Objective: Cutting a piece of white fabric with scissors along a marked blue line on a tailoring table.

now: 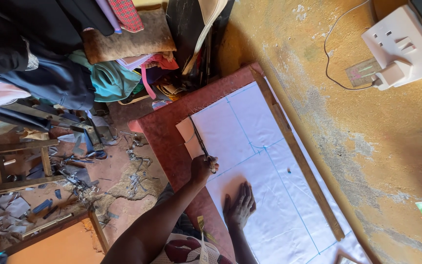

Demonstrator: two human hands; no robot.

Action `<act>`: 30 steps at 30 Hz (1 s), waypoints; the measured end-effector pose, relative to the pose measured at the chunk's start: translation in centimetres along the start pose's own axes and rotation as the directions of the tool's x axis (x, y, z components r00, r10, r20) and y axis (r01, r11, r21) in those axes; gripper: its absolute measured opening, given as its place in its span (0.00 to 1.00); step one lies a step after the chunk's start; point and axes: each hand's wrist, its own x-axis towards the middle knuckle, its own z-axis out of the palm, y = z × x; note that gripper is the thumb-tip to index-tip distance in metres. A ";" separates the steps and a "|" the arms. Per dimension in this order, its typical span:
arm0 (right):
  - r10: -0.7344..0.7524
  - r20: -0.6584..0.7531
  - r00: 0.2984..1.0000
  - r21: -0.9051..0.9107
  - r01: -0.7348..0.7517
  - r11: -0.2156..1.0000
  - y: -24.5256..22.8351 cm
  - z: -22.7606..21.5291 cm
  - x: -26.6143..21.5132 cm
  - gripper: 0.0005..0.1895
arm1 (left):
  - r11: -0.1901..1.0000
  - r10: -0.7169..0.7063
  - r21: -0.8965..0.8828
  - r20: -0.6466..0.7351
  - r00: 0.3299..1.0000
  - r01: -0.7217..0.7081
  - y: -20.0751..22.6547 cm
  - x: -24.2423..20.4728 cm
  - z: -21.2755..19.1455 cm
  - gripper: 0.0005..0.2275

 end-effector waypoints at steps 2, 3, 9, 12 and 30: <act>0.000 0.004 1.000 -0.001 0.000 1.000 0.0 0.0 -0.1 0.36 | 0.998 -0.002 -0.065 0.007 1.000 0.002 -0.3 0.1 0.1 0.06; 0.002 0.007 1.000 -0.003 -0.002 1.000 0.1 0.1 -0.1 0.36 | 0.992 -0.003 -0.129 0.015 1.000 0.005 -0.4 0.3 0.1 0.05; -0.027 -0.034 0.999 -0.016 0.026 1.000 0.0 0.2 -0.2 0.35 | 0.996 -0.058 0.070 0.003 0.998 0.058 1.6 -1.0 -0.3 0.12; -0.028 -0.024 0.999 -0.013 0.028 1.000 -0.1 -0.1 -0.1 0.35 | 0.991 -0.032 0.134 0.041 0.999 0.026 2.0 -1.4 -0.7 0.12; -0.010 0.002 1.000 -0.034 0.010 0.999 0.3 0.6 -0.4 0.37 | 0.999 0.025 0.027 0.045 0.999 -0.026 0.6 1.0 -1.4 0.11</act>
